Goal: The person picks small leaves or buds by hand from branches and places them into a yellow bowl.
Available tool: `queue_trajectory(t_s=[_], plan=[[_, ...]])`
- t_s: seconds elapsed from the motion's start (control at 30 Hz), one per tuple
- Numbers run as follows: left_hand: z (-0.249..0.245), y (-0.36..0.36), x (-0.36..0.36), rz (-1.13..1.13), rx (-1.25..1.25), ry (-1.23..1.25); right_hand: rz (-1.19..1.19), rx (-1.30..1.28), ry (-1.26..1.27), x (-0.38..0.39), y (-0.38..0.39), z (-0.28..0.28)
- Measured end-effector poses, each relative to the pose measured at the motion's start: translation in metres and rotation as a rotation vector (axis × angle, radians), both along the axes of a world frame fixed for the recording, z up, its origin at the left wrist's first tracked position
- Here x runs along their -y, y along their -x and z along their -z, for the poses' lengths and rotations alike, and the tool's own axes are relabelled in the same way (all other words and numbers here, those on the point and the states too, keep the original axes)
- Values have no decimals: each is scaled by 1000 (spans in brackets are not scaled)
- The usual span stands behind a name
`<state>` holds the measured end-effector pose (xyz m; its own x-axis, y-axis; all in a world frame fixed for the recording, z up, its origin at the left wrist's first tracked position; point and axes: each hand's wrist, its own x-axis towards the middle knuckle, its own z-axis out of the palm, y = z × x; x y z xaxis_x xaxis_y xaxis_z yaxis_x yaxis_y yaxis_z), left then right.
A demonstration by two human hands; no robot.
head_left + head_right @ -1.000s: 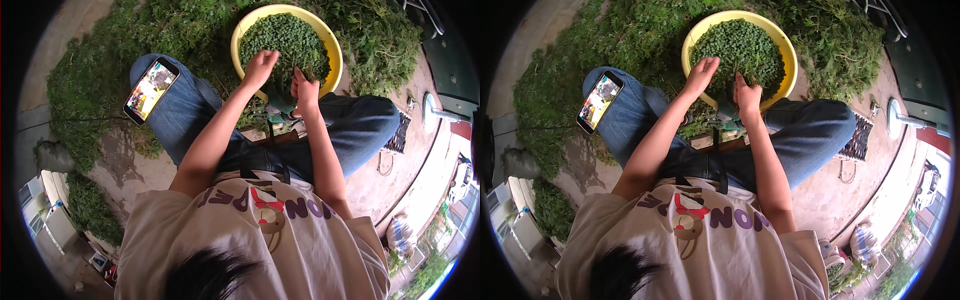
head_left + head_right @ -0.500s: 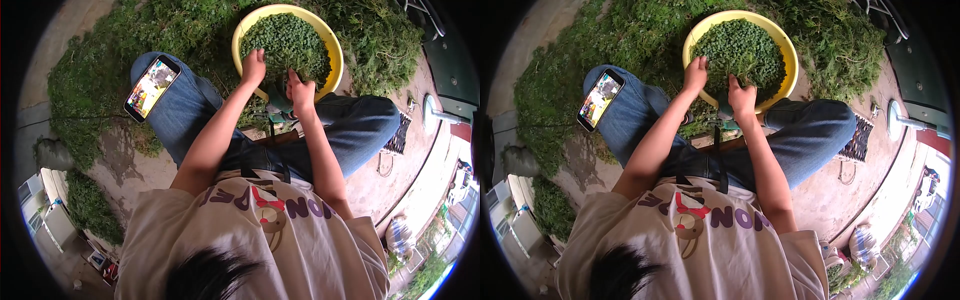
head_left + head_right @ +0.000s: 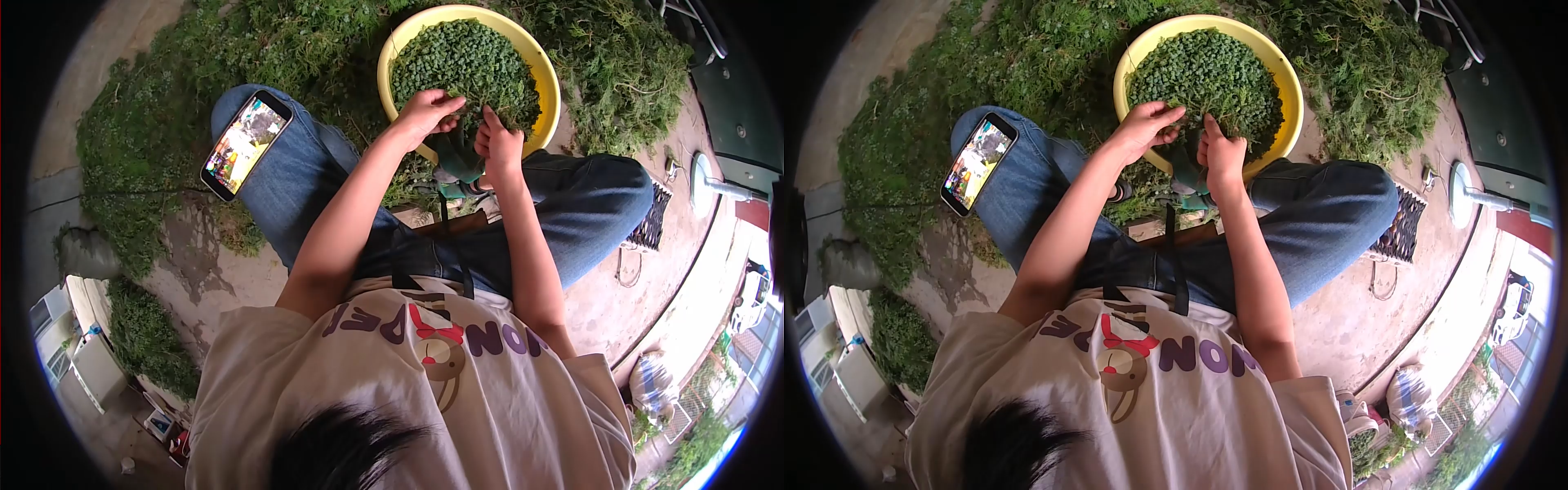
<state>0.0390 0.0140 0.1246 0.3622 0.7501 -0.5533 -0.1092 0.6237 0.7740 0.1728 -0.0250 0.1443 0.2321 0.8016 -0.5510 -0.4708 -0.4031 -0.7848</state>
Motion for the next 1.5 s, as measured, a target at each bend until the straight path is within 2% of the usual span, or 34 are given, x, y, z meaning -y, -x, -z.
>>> queue_trajectory(t_s=[0.13,0.2,0.27,0.3,0.33,0.4,0.47,0.53,0.6,0.67,0.8,0.87,1.0,1.07,1.2,1.27,1.3,1.33,1.4,1.5], plan=[[25,-2,-5,-65,-108,-105,-23,6,-38,4,7,-1],[32,-1,-6,-106,-166,-161,-20,153,-91,6,13,-1],[47,5,-11,-440,-322,-209,-9,178,-90,8,11,-3],[58,15,-17,-319,-531,-382,3,203,-91,8,9,-4],[56,12,-17,-321,-529,-382,14,227,-92,8,7,-5],[41,3,-13,-383,-818,-947,-51,202,-118,7,-3,25],[13,-5,-6,-365,-934,-1286,-51,524,-180,0,-3,35],[-5,-14,6,-293,-869,-1177,-75,559,-139,0,-7,31],[-12,-19,10,-162,-822,-1171,-102,592,-100,-1,-7,32],[-5,-24,13,-64,-746,-980,-50,611,-193,-1,-6,36],[16,-29,15,-85,-751,-978,-77,573,-82,0,-2,25],[14,-29,15,-97,-616,-870,-90,680,-261,1,0,22],[6,-27,15,-98,-625,-883,-112,758,-339,1,1,20],[8,-30,16,-204,-661,-998,-90,716,-203,-3,1,27],[17,-37,15,-271,-686,-1072,-71,808,-311,0,0,26],[10,-33,15,-56,-539,-749,-5,770,-167,-2,-2,28],[6,-30,14,60,-519,-618,37,626,-139,-1,-3,29],[8,-29,13,61,-518,-618,38,627,-139,0,-3,24],[14,-28,11,28,-164,-312,-2,557,-181,1,-1,19],[22,-23,7,100,-153,-299,-63,696,-234,-1,-4,26]])
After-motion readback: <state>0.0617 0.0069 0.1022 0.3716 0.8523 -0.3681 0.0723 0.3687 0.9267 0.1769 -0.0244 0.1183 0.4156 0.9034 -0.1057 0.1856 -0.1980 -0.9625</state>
